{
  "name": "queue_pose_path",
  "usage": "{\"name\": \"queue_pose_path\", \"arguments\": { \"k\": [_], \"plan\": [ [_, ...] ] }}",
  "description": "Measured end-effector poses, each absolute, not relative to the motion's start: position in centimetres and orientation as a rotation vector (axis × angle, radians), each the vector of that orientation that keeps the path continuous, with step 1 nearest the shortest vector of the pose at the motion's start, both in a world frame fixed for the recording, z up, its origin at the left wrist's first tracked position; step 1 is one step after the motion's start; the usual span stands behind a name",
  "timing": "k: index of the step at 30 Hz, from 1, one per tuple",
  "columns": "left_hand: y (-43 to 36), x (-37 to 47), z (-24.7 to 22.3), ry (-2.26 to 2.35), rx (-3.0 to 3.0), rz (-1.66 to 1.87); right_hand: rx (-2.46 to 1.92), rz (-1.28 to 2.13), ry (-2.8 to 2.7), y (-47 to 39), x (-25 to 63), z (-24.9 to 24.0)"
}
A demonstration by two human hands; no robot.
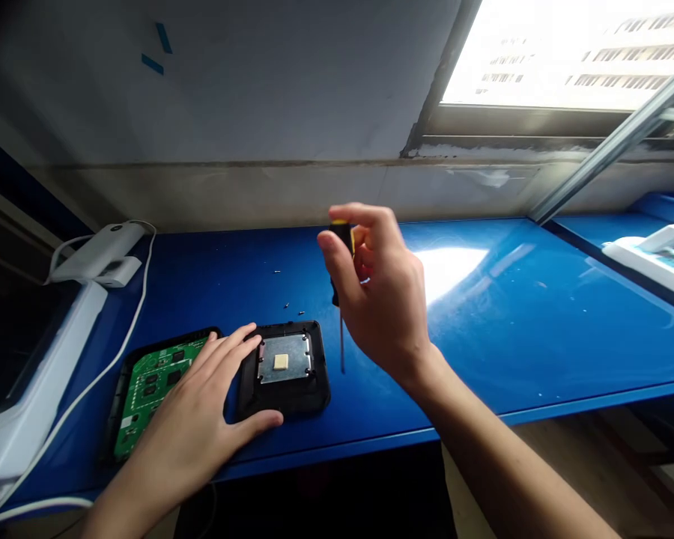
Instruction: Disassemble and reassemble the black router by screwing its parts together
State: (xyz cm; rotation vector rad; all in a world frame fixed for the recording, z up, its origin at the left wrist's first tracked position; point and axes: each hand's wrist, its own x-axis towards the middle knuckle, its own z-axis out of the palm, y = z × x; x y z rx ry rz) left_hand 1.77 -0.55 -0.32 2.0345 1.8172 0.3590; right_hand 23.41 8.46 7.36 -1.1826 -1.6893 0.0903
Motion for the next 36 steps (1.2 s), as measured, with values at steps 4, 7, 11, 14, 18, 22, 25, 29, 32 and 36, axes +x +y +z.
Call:
{"name": "queue_pose_path", "arguments": {
  "k": [4,7,11,14,18,22,25,29,32,36],
  "plan": [
    [-0.6,1.7,-0.4,1.826,2.023,0.367,-1.699,0.260,-2.036,9.7,24.7,5.5],
    [-0.6,1.8,-0.6,1.829,2.036,0.397,-1.780,0.198,-2.052,9.8,24.7,3.2],
    [-0.5,1.8,-0.8,1.822,2.056,0.428,-1.871,0.155,-2.086,9.4,24.5,1.5],
    [-0.4,1.7,-0.9,1.825,2.061,0.451,-1.935,0.122,-2.116,9.1,24.5,1.5],
    [-0.6,1.7,-0.4,1.794,2.122,0.599,-1.981,0.095,-2.154,8.7,24.3,1.9],
    [-1.6,1.4,0.9,1.705,2.260,1.125,-1.996,0.094,-2.164,8.4,24.2,1.9],
    [-2.6,0.2,1.4,1.813,2.279,1.327,-1.987,0.128,-2.170,8.4,24.2,1.8],
    [-3.5,-2.4,0.4,2.254,2.102,1.123,-1.966,0.187,-2.189,8.3,24.4,1.8],
    [-3.8,-3.5,-0.5,2.351,1.879,0.926,-1.968,0.205,-2.194,8.1,24.5,1.8],
    [-3.7,-3.0,-0.7,2.387,1.716,0.864,-1.977,0.211,-2.194,8.1,24.5,1.8]
  ]
}}
